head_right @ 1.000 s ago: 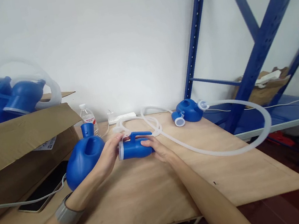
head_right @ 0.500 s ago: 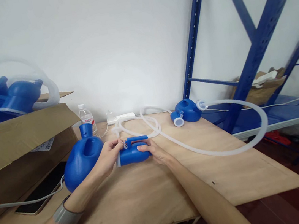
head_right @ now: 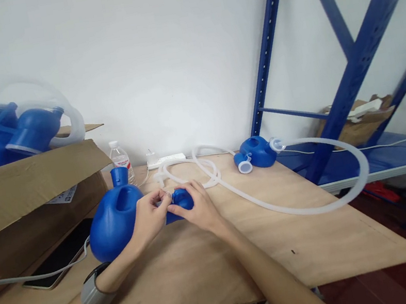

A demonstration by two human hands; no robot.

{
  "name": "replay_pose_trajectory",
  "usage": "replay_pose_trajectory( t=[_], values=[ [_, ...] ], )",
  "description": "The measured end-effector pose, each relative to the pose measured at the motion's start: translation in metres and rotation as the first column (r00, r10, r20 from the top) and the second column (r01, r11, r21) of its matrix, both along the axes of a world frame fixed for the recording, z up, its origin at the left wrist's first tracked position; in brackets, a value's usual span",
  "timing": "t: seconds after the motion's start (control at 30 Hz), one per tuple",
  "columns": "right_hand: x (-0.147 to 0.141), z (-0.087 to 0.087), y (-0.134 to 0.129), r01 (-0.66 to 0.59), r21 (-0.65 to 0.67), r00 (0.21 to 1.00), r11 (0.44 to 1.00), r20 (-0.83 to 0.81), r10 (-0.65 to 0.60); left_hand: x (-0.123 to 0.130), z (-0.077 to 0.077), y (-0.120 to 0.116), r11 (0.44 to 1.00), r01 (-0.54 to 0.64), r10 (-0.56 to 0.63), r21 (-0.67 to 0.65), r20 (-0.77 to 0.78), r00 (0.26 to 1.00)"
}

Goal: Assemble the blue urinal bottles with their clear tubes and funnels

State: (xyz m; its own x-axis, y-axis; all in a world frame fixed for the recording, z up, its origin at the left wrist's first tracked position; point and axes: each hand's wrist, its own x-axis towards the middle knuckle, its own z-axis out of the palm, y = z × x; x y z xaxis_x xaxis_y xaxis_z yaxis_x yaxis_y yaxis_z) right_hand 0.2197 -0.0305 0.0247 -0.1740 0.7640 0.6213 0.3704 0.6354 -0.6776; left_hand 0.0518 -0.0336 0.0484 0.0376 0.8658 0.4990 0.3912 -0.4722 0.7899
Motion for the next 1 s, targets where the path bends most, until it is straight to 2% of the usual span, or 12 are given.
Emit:
replay_pose_trajectory(
  t=[0.07,0.23,0.37,0.57,0.67,1.0],
  values=[
    [-0.0018,-0.0008,-0.0004,0.051,0.016,0.999,0.999,0.005,-0.051,0.0008,-0.001,-0.0011,1.0,0.013,-0.013,-0.004,-0.006,1.0],
    [0.0013,-0.0029,-0.001,0.028,0.052,0.999,0.998,0.026,-0.029,0.0013,-0.0011,-0.0022,0.999,0.036,-0.037,-0.02,-0.023,0.999],
    [-0.0012,-0.0024,-0.002,0.082,0.043,0.997,0.996,0.006,-0.082,0.0005,-0.0017,-0.0009,0.998,0.04,-0.041,-0.038,-0.026,0.999],
    [-0.002,-0.0033,-0.0014,0.041,0.04,0.999,0.998,-0.004,-0.041,-0.0005,-0.0039,0.002,0.997,0.072,-0.073,-0.028,-0.037,0.997],
    [-0.0012,-0.0042,-0.0002,0.062,0.022,0.998,0.998,-0.034,-0.061,-0.0002,-0.0052,0.0023,0.994,0.105,-0.106,-0.024,-0.048,0.993],
    [-0.0005,-0.0066,0.0041,0.099,0.063,0.995,0.993,-0.01,-0.099,0.0,-0.0036,0.0054,0.971,0.204,-0.193,-0.12,0.102,0.976]
  ],
)
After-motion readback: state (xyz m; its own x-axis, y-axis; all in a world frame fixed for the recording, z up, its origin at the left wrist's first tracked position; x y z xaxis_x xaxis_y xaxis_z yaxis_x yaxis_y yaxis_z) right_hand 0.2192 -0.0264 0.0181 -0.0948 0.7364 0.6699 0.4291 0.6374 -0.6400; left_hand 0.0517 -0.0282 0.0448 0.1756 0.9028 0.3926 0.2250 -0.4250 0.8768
